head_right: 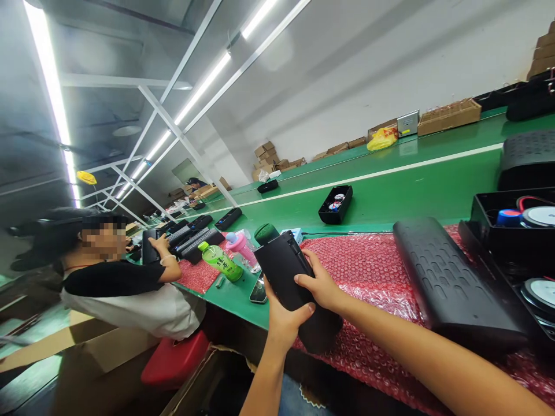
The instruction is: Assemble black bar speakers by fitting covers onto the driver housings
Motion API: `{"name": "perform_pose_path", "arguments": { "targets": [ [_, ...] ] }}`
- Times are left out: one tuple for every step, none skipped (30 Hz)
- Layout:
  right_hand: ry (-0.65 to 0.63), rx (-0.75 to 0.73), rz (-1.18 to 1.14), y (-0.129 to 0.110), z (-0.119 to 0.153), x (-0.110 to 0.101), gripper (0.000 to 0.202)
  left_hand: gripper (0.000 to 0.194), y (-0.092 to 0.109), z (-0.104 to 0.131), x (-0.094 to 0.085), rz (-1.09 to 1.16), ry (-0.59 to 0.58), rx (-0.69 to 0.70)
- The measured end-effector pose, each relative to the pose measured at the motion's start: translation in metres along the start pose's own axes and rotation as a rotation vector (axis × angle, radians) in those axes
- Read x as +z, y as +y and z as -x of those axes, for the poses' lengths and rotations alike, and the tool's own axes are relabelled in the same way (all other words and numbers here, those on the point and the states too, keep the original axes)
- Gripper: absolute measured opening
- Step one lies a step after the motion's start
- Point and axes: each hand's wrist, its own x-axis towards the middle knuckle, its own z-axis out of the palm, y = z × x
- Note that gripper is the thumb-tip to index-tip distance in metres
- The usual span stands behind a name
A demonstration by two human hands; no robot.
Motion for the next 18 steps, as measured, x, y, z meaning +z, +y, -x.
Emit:
{"name": "perform_pose_path", "arguments": {
  "targets": [
    [0.01, 0.007, 0.019, 0.0, 0.0, 0.0, 0.063, 0.121, 0.0, -0.001, 0.0, 0.017, -0.006, 0.0],
    [0.027, 0.014, 0.041, 0.0, 0.0, 0.001, 0.063, 0.122, 0.0, -0.004, -0.001, 0.033, -0.005, -0.003],
    [0.056, 0.021, 0.065, 0.0, 0.001, 0.002, 0.064, 0.124, 0.0, -0.006, -0.001, 0.04, 0.008, -0.013],
    [0.097, 0.034, 0.106, 0.0, 0.002, 0.003, 0.066, 0.127, -0.001, -0.008, -0.001, 0.036, 0.035, -0.029],
    [0.14, 0.053, 0.165, -0.001, 0.002, 0.004, 0.07, 0.13, -0.001, -0.01, 0.0, 0.019, 0.072, -0.043],
    [0.177, 0.073, 0.238, -0.001, 0.003, 0.005, 0.077, 0.131, -0.003, -0.012, 0.001, -0.012, 0.107, -0.05],
    [0.205, 0.092, 0.309, -0.002, 0.004, 0.006, 0.084, 0.132, -0.004, -0.012, 0.002, -0.056, 0.135, -0.047],
    [0.221, 0.11, 0.361, -0.002, 0.004, 0.006, 0.092, 0.13, -0.005, -0.011, 0.004, -0.098, 0.151, -0.033],
    [0.223, 0.128, 0.353, -0.003, 0.003, 0.004, 0.099, 0.124, -0.006, -0.008, 0.004, -0.126, 0.151, -0.004],
    [0.213, 0.148, 0.284, -0.003, 0.002, 0.002, 0.104, 0.117, -0.006, -0.004, 0.005, -0.14, 0.139, 0.041],
    [0.195, 0.169, 0.166, -0.003, 0.0, -0.001, 0.107, 0.107, -0.004, 0.0, 0.004, -0.143, 0.124, 0.096],
    [0.17, 0.194, 0.037, -0.003, -0.001, -0.004, 0.105, 0.097, -0.001, 0.005, 0.002, -0.143, 0.106, 0.157],
    [0.132, 0.221, -0.08, -0.003, -0.002, -0.007, 0.099, 0.088, 0.004, 0.01, -0.001, -0.149, 0.082, 0.218],
    [0.085, 0.249, -0.167, -0.002, -0.002, -0.01, 0.089, 0.082, 0.01, 0.014, -0.003, -0.16, 0.045, 0.283],
    [0.039, 0.274, -0.218, -0.001, -0.001, -0.012, 0.079, 0.078, 0.018, 0.018, -0.006, -0.171, -0.007, 0.342],
    [-0.001, 0.293, -0.241, 0.0, 0.001, -0.013, 0.072, 0.076, 0.027, 0.021, -0.009, -0.173, -0.069, 0.386],
    [-0.03, 0.307, -0.263, 0.002, 0.003, -0.014, 0.07, 0.074, 0.035, 0.023, -0.011, -0.153, -0.137, 0.419],
    [-0.044, 0.313, -0.277, 0.004, 0.005, -0.014, 0.072, 0.073, 0.043, 0.025, -0.011, -0.114, -0.202, 0.449]
  ]
}}
